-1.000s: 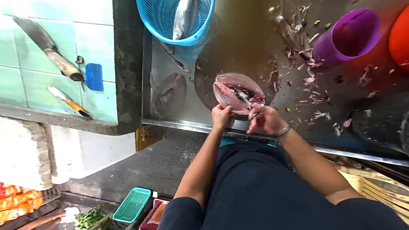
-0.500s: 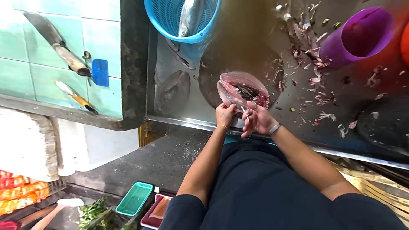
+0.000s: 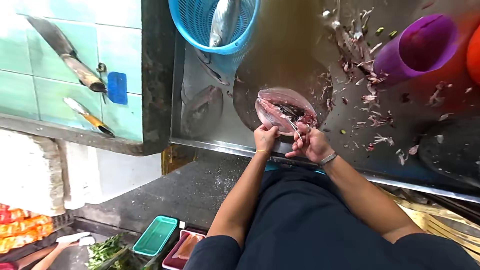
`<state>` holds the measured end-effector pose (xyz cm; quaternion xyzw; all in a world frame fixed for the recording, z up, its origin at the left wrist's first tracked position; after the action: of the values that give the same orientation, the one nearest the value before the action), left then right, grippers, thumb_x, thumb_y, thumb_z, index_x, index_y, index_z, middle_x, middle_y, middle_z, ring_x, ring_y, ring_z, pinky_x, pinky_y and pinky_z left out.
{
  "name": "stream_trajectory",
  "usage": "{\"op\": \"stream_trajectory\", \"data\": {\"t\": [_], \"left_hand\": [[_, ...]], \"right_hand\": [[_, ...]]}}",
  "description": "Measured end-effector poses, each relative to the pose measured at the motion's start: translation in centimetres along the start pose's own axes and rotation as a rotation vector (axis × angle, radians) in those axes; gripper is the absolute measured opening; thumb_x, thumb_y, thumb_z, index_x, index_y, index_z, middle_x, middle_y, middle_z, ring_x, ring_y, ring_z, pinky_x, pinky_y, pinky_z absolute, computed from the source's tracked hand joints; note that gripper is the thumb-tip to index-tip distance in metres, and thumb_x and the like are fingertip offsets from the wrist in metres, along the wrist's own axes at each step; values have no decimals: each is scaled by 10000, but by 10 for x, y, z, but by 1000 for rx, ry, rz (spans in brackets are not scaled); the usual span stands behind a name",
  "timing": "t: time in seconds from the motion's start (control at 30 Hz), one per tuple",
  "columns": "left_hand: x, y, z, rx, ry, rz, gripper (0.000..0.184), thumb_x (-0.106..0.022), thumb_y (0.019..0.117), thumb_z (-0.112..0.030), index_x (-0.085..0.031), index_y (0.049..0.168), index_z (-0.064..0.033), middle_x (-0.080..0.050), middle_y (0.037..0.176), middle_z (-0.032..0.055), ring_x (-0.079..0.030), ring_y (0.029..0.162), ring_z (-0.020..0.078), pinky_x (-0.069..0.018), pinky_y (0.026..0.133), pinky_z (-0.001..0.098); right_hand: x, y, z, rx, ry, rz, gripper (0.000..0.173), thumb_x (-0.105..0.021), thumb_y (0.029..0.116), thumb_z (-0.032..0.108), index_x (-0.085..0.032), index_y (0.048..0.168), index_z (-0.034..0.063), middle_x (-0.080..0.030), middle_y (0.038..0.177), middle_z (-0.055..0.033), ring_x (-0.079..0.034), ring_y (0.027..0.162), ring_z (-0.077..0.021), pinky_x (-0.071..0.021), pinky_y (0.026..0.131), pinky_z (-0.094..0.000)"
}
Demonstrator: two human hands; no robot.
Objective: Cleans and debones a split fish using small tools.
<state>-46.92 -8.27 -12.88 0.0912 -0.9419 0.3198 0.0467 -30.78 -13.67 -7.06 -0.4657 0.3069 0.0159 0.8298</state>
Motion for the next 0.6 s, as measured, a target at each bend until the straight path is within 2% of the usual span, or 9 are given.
{"op": "stream_trajectory", "data": {"t": [0.07, 0.1, 0.17, 0.23, 0.33, 0.4, 0.43, 0.53, 0.6], "left_hand": [[1, -6, 5, 10, -42, -2, 152, -693, 948, -75, -669, 1020, 57, -737, 842, 137, -742, 708, 204, -655, 699, 385], [-1, -2, 3, 4, -52, -5, 151, -680, 962, -85, -667, 1016, 55, -733, 827, 134, -739, 696, 205, -654, 688, 387], [-2, 1, 5, 12, -43, -13, 161, -677, 972, -106, -676, 1015, 50, -742, 833, 139, -747, 698, 218, -660, 679, 398], [1, 5, 3, 21, -33, -21, 165, -677, 975, -109, -680, 1032, 46, -743, 840, 139, -748, 694, 217, -660, 667, 395], [-1, 2, 5, 22, -69, -13, 161, -672, 986, -118, -677, 1015, 41, -745, 818, 138, -748, 677, 217, -660, 660, 394], [-2, 0, 4, 22, -95, 8, 153, -675, 978, -93, -669, 1024, 54, -741, 838, 144, -748, 701, 219, -661, 676, 397], [-2, 0, 1, 17, -104, 29, 156, -685, 965, -72, -667, 1039, 63, -742, 860, 149, -752, 728, 220, -662, 700, 397], [-2, -10, 6, -5, -22, 64, 176, -740, 891, -57, -694, 1022, 51, -756, 868, 134, -753, 759, 201, -653, 738, 387], [-3, -9, 7, -30, 38, 55, 186, -757, 881, -81, -707, 1011, 42, -760, 863, 132, -756, 755, 202, -656, 745, 399]], "right_hand": [[-11, 7, -12, -95, 8, 108, 626, -242, 1071, 610, -575, 806, 151, -591, 560, -11, -670, 566, -244, -606, 704, -620], [-11, 17, -15, -134, 8, 107, 648, -233, 1059, 645, -567, 798, 155, -591, 561, -15, -671, 569, -249, -602, 702, -622], [-2, 25, -9, -105, 25, -8, 527, -373, 1081, 546, -543, 791, 140, -538, 565, -9, -631, 554, -234, -597, 706, -615], [-4, 21, 5, -29, 27, -38, 490, -417, 1091, 480, -550, 787, 119, -529, 552, -10, -624, 532, -231, -604, 695, -625], [-5, 24, -7, -111, -8, -2, 551, -359, 1073, 574, -547, 790, 141, -562, 577, -13, -645, 567, -241, -595, 701, -615], [4, 19, -1, -41, -53, -72, 505, -438, 1078, 508, -570, 806, 104, -575, 586, -31, -661, 567, -258, -610, 693, -617], [1, 13, 5, -12, -71, -55, 516, -413, 1087, 504, -570, 807, 100, -574, 573, -32, -664, 557, -258, -615, 691, -621], [1, 3, -22, -147, -52, 41, 642, -313, 1028, 692, -572, 795, 153, -569, 547, -3, -658, 543, -230, -607, 678, -605], [15, 4, -20, -66, -50, -51, 550, -441, 1030, 632, -569, 788, 156, -513, 554, 31, -626, 541, -191, -611, 689, -588]]}}
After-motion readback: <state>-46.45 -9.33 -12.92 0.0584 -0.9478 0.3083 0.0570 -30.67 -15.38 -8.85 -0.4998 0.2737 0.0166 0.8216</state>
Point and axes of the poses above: each hand's wrist, its own y-axis towards the middle knuckle, its own x-axis out of the back of the hand, z = x × y, the point moved 10 cm from there along y, towards the middle knuckle
